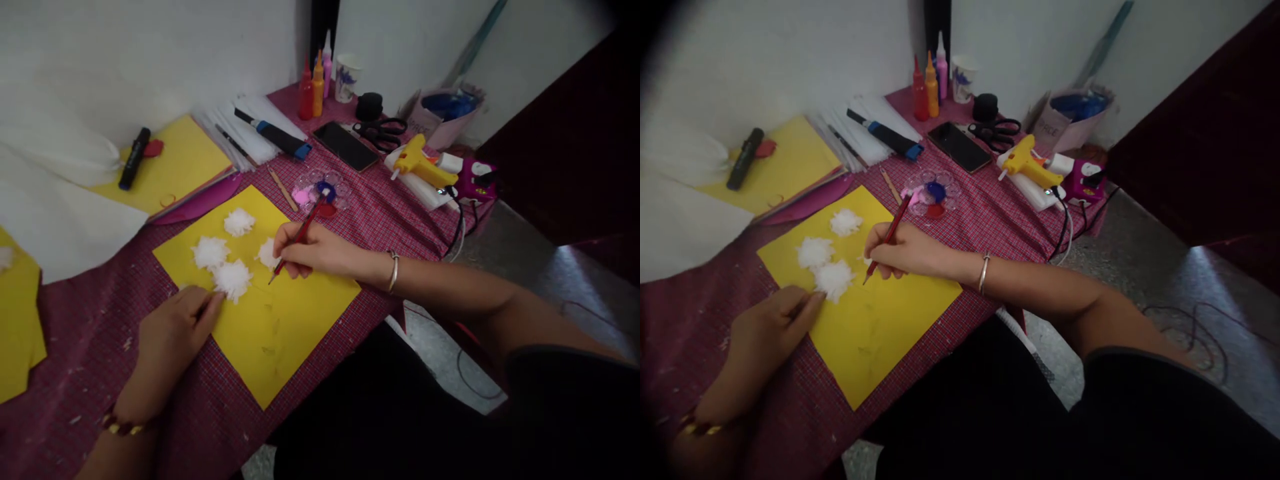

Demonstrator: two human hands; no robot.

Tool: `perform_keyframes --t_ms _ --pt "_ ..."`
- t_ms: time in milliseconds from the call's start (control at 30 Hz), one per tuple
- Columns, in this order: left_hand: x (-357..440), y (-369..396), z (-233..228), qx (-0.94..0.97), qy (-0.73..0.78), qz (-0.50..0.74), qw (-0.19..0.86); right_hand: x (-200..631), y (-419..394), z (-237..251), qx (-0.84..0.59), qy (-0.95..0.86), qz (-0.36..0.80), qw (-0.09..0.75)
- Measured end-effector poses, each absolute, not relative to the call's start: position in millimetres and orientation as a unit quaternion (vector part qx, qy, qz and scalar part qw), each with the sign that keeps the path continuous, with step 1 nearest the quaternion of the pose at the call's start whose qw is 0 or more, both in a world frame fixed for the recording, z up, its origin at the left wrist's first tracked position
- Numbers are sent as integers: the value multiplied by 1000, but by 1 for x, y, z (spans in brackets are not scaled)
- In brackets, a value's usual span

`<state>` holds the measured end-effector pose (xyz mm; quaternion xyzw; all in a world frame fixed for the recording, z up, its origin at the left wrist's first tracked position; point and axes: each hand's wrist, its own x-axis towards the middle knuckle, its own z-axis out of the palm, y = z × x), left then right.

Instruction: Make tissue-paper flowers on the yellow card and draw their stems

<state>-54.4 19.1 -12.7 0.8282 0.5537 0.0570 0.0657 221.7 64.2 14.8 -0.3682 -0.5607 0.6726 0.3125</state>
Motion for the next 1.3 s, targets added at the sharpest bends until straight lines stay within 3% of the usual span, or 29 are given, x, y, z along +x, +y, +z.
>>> perform_keyframes --t_ms 167,533,1300 --pt "-57 21 -14 830 551 61 61 211 64 3 -362 -553 701 267" --pt "-55 20 -13 834 544 69 51 200 55 -20 -344 -618 615 348" --pt "-54 19 -14 837 539 76 57 196 58 -32 -329 -682 553 348"
